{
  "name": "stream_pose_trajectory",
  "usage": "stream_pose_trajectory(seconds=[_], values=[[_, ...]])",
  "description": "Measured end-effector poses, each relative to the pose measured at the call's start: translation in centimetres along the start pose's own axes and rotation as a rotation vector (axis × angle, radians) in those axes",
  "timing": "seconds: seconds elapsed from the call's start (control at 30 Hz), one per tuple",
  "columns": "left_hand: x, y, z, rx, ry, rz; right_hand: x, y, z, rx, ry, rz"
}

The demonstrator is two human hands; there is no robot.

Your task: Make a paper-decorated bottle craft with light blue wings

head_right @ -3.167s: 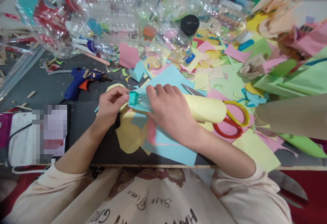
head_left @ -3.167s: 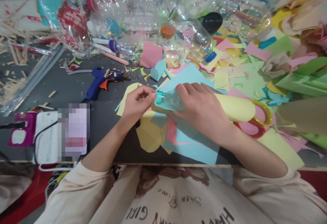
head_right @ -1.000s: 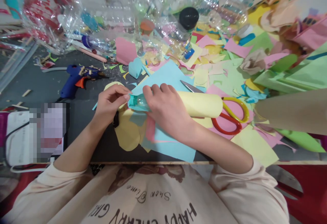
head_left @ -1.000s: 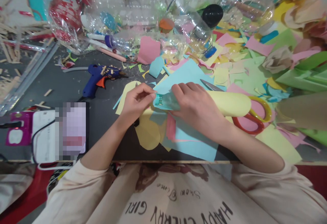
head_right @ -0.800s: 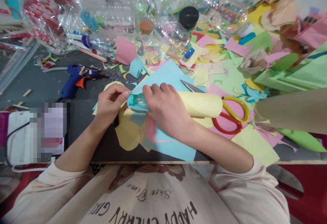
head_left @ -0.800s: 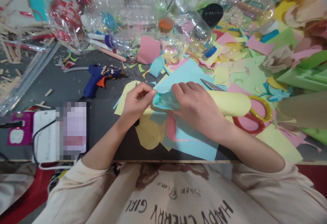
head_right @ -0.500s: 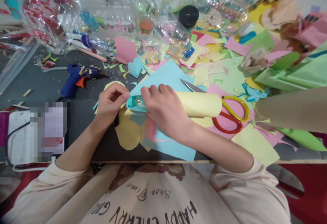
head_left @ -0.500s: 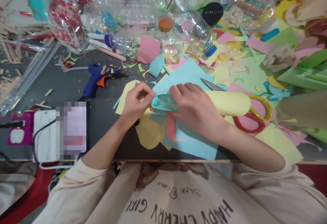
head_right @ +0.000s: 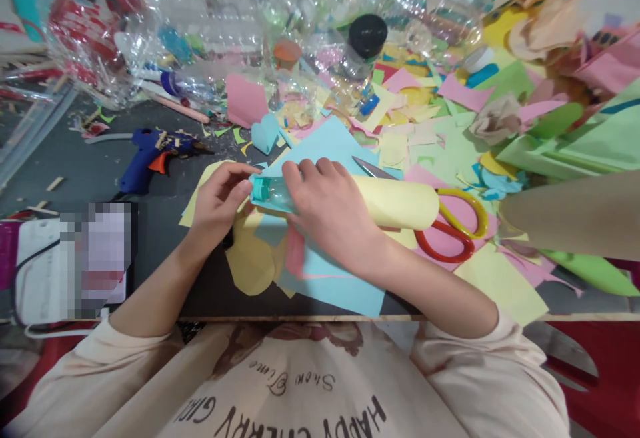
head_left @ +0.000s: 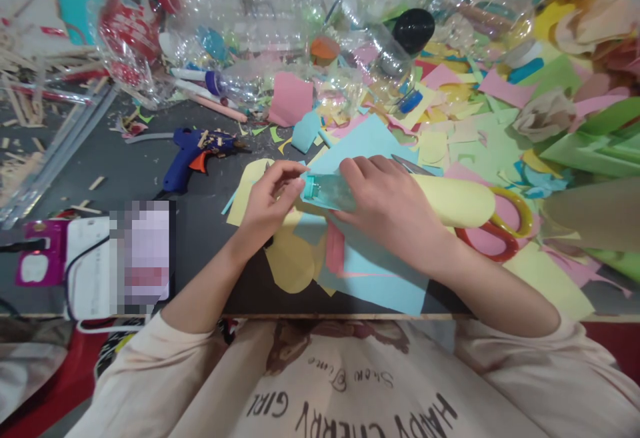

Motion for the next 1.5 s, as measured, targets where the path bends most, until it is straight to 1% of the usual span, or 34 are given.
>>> stream_pose_trajectory(seconds=[0.07,0.13,0.2,0.33,0.4,0.47,0.57,0.7,0.9,1.23,1.3,1.4,1.5], values=[[-0.1,-0.1,-0.1,0.031,0.037,-0.01,0.0,-0.2,-0.3,-0.001,0.015,-0.014],[-0.2,-0.4,-0.4,0.066,0.117,-0.042,0.0,-0.3,-0.7,-0.009,0.029,-0.032],[-0.3,-0.6,-1.0,0.118,0.238,-0.07,-0.1,-0.4,-1.0,-0.027,0.043,-0.051],[-0.7,-0.6,-2.6,0.219,0.531,-0.09,-0.2,-0.4,-1.3,-0.057,0.048,-0.054],[-0.9,-0.4,-3.1,0.234,0.623,-0.091,-0.2,-0.3,-1.2,-0.061,0.04,-0.052],[-0.9,-0.4,-3.3,0.242,0.664,-0.089,-0.2,-0.3,-1.0,-0.061,0.03,-0.061],[-0.8,-0.3,-3.3,0.258,0.665,-0.079,-0.2,-0.3,-0.8,-0.062,0.016,-0.068],[-0.8,-0.4,-3.4,0.289,0.665,-0.096,-0.2,-0.3,-0.7,-0.065,0.008,-0.041],[-0.5,-0.6,-2.8,0.282,0.56,-0.11,-0.3,-0.5,-0.9,-0.038,0.019,-0.061],[-0.4,-0.8,-2.9,0.202,0.504,-0.123,-0.3,-0.5,-1.0,-0.011,0.04,-0.047],[-0.3,-0.8,-2.5,0.193,0.456,-0.129,-0.4,-0.6,-1.2,0.004,0.043,-0.042],[-0.1,-0.8,-1.5,0.183,0.349,-0.135,-0.5,-0.7,-1.6,0.033,0.058,-0.032],[-0.1,-0.6,-1.2,0.258,0.331,-0.086,-0.5,-0.9,-1.9,0.063,0.074,-0.039]])
Point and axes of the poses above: each hand's wrist, its own x-axis towards the middle knuckle, its own y-axis out of the palm, z = x × y, the point moved 7 cm from there along x, towards the middle knuckle, and after that the axes turned 13 degrees about -z, right-handed, at the moved point
